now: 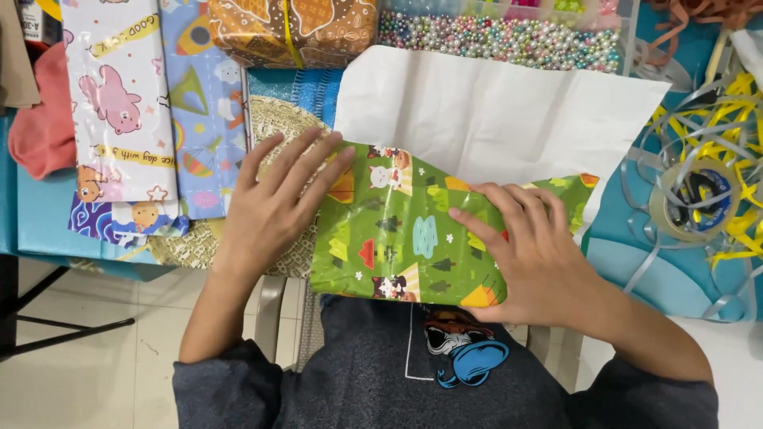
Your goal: Wrapping a small cardboard box with decorative paper and securing it with tape.
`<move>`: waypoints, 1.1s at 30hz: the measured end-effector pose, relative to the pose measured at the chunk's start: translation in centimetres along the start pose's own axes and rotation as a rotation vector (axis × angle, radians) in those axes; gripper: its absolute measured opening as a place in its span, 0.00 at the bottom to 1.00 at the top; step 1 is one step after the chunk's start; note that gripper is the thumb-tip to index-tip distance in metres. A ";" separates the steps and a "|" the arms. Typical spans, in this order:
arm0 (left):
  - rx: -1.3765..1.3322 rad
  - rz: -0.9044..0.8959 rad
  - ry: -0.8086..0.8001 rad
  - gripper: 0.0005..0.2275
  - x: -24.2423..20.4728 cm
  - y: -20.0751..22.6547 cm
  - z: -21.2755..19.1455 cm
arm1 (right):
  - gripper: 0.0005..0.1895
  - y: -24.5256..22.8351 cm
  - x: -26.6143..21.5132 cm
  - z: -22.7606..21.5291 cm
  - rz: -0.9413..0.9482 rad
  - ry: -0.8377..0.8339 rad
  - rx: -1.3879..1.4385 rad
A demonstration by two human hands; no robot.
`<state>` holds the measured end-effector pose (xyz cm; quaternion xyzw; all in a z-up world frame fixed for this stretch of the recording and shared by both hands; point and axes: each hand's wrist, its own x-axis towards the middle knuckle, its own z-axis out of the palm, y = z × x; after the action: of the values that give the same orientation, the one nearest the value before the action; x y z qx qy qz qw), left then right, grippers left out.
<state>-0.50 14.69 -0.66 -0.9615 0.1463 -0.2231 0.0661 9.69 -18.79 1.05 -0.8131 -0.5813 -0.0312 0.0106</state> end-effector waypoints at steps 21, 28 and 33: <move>-0.185 -0.120 0.049 0.05 -0.9 0.2 1.6 | 0.68 0.0 -0.1 0.0 0.026 -0.018 0.030; -0.128 -0.314 -0.078 0.11 0.6 2.3 -4.3 | 0.72 0.0 -0.1 0.0 0.015 -0.021 -0.008; -0.283 -0.102 0.077 0.17 0.6 9.4 -6.7 | 0.74 -0.3 0.0 -0.1 0.028 -0.036 -0.020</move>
<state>-5.36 5.15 3.79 -0.9581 0.1298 -0.2401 -0.0872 9.40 -18.74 1.16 -0.8217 -0.5694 -0.0222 -0.0075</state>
